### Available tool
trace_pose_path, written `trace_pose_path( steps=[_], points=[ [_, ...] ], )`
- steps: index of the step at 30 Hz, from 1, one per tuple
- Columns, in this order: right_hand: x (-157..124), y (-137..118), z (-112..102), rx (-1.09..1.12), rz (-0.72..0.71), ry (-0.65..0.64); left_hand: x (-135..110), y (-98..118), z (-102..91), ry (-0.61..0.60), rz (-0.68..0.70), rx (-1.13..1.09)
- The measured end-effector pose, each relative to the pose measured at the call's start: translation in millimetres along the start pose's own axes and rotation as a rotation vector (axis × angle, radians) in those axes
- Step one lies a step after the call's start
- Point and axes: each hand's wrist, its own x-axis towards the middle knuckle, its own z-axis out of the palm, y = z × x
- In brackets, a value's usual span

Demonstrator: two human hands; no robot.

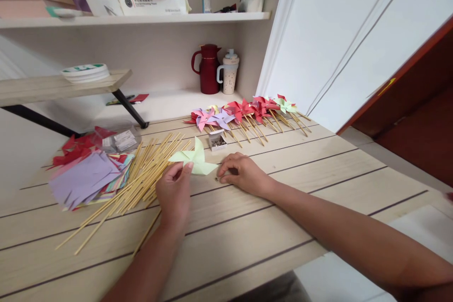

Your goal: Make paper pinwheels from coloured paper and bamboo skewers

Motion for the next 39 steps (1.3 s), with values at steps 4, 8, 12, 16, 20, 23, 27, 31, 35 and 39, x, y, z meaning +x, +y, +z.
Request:
trace_pose_path(
  steps=[4, 8, 12, 16, 20, 23, 27, 31, 35, 39],
  points=[
    [-0.2, -2.7, 2.0, -0.015, 0.041, 0.007, -0.2, 1.0, 0.3, 0.001, -0.01, -0.004],
    [-0.7, -4.5, 4.3, -0.027, 0.052, 0.022, -0.7, 3.3, 0.1, -0.007, -0.028, -0.007],
    [-0.9, -3.7, 5.0, -0.021, 0.045, 0.032, -0.5, 4.8, 0.5, -0.004, -0.023, -0.008],
    [-1.2, -3.2, 4.9, -0.007, 0.036, 0.035, 0.1, 3.4, 1.1, -0.003, -0.039, -0.037],
    [-1.5, -4.6, 5.0, 0.001, 0.048, 0.039, -0.4, 3.9, 1.4, -0.001, -0.069, -0.058],
    [-1.7, -5.8, 5.5, 0.002, 0.049, 0.043, -1.0, 6.6, 1.6, -0.001, -0.091, -0.054],
    [-1.8, -6.0, 6.4, -0.008, 0.044, 0.051, -1.6, 9.2, 1.5, -0.007, -0.097, -0.059],
    [-1.5, -5.2, 7.1, -0.007, 0.055, 0.056, -1.8, 9.6, 1.5, -0.006, -0.104, -0.06],
    [-1.5, -6.3, 6.4, 0.01, 0.058, 0.048, -2.0, 10.0, 1.9, -0.009, -0.109, -0.056],
    [-1.6, -7.0, 6.2, 0.012, 0.071, 0.047, -2.3, 11.6, 2.2, -0.001, -0.098, -0.052]
  ],
)
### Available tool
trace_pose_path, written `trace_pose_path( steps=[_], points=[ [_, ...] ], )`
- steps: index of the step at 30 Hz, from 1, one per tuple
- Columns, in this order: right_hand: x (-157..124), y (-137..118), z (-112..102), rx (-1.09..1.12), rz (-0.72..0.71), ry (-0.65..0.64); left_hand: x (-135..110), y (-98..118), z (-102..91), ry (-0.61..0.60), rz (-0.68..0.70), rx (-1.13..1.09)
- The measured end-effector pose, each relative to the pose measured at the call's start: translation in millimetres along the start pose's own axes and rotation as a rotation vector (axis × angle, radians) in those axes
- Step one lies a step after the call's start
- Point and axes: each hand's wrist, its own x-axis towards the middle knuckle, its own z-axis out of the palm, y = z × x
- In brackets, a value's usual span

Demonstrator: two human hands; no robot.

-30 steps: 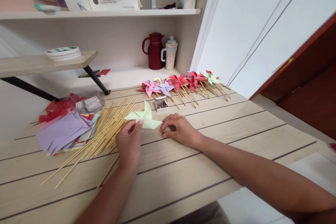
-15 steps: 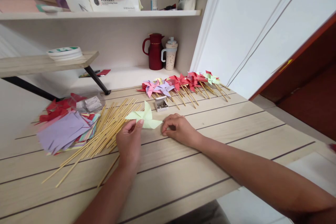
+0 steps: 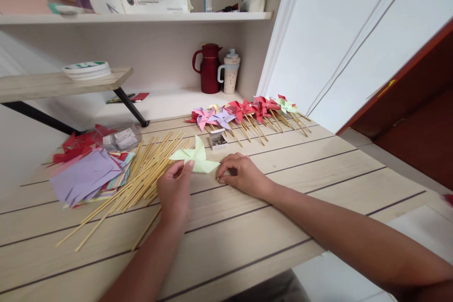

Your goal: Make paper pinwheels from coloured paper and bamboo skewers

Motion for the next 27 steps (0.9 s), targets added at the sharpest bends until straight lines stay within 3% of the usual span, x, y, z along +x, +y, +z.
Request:
trace_pose_path(
  steps=[18, 22, 27],
  points=[
    [-0.3, -1.9, 3.6, 0.01, 0.0, 0.004, 0.3, -0.9, -1.3, -0.034, -0.007, 0.004],
    [1.2, -1.9, -4.5, 0.152, 0.037, 0.011, -0.1, 0.9, -0.8, -0.034, -0.023, -0.016],
    [3.3, -11.7, -21.5, 0.543, 0.155, 0.123, -0.9, -0.4, -0.2, -0.075, -0.001, -0.017]
  ],
)
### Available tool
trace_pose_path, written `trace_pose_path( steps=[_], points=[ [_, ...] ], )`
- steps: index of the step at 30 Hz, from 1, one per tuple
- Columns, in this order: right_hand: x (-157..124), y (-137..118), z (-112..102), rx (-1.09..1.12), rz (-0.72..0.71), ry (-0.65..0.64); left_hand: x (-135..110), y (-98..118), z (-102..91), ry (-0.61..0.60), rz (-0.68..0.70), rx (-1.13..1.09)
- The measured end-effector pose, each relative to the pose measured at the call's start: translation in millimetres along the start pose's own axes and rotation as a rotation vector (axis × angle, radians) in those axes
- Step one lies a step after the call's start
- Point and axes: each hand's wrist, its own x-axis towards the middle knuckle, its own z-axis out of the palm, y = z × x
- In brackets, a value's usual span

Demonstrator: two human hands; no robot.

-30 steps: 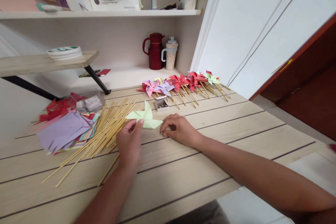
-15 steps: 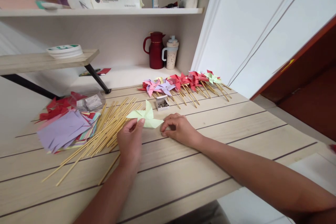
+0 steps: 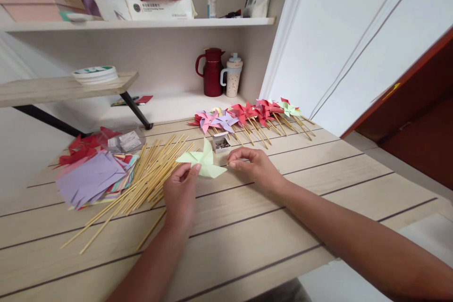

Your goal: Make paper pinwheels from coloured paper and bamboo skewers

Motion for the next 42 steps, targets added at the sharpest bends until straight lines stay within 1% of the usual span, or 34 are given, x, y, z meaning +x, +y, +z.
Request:
trace_pose_path(
  steps=[3, 6, 8, 10, 14, 17, 19, 24, 26, 32, 42],
  points=[
    [-4.4, -8.5, 3.4, 0.202, 0.024, -0.029, -0.8, -3.3, -0.1, -0.034, 0.039, -0.009],
    [-10.4, -9.8, 10.4, 0.295, 0.058, -0.112, -1.7, -6.5, -1.0, -0.05, 0.087, 0.006],
    [-12.9, -7.4, 14.4, 0.307, 0.061, -0.149, -2.6, -7.1, -1.7, -0.066, 0.133, 0.034],
    [-13.4, -4.6, 16.9, 0.303, 0.064, -0.147, -4.3, -5.7, -1.9, -0.08, 0.181, 0.08],
    [-10.6, -2.8, 18.1, 0.326, 0.067, -0.067, -8.9, 2.8, -0.9, -0.083, 0.274, 0.144],
    [-9.0, -4.4, 17.6, 0.36, 0.06, -0.012, -11.5, 8.7, -0.1, -0.07, 0.308, 0.159],
    [-9.2, -5.6, 17.9, 0.376, 0.051, -0.03, -12.6, 10.7, 0.3, -0.068, 0.317, 0.17],
    [-11.4, -5.8, 20.8, 0.4, 0.006, -0.138, -14.6, 12.4, 1.5, -0.08, 0.366, 0.186],
    [-12.1, -4.4, 21.0, 0.398, 0.011, -0.147, -15.5, 13.1, 1.9, -0.079, 0.393, 0.189],
    [-13.7, -3.7, 19.7, 0.415, 0.098, -0.175, -18.9, 14.4, 2.4, -0.088, 0.447, 0.207],
    [-13.8, -6.7, 19.2, 0.421, 0.118, -0.16, -20.4, 13.8, 2.5, -0.08, 0.544, 0.208]
  ],
)
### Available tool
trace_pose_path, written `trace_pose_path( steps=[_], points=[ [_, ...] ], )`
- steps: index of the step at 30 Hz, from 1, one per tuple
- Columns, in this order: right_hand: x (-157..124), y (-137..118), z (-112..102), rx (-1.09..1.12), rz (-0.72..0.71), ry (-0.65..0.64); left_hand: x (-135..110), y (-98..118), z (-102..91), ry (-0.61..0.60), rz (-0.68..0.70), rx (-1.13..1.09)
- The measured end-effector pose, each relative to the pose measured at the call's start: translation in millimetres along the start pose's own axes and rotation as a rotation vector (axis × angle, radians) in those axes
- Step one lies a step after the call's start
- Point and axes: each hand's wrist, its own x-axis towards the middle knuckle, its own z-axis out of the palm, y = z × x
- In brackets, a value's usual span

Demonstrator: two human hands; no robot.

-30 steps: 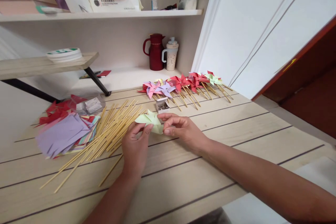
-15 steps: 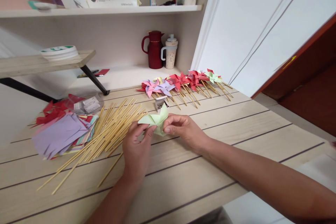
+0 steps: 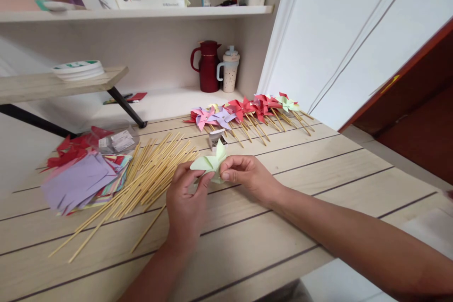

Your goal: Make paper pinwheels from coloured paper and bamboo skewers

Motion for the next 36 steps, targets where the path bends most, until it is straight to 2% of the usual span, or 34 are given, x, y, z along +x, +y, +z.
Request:
trace_pose_path(
  steps=[10, 22, 36],
  points=[
    [0.4, 2.9, -0.1, 0.024, 0.003, 0.002, -2.4, 0.0, 0.7, -0.012, 0.063, 0.006],
    [-1.5, 0.5, 3.0, 0.052, -0.003, 0.03, -6.5, -1.5, 1.2, 0.01, 0.053, -0.012],
    [-8.2, 1.0, 11.9, 0.056, -0.068, 0.082, -8.5, 1.4, -2.8, 0.055, 0.209, 0.154]
  ],
)
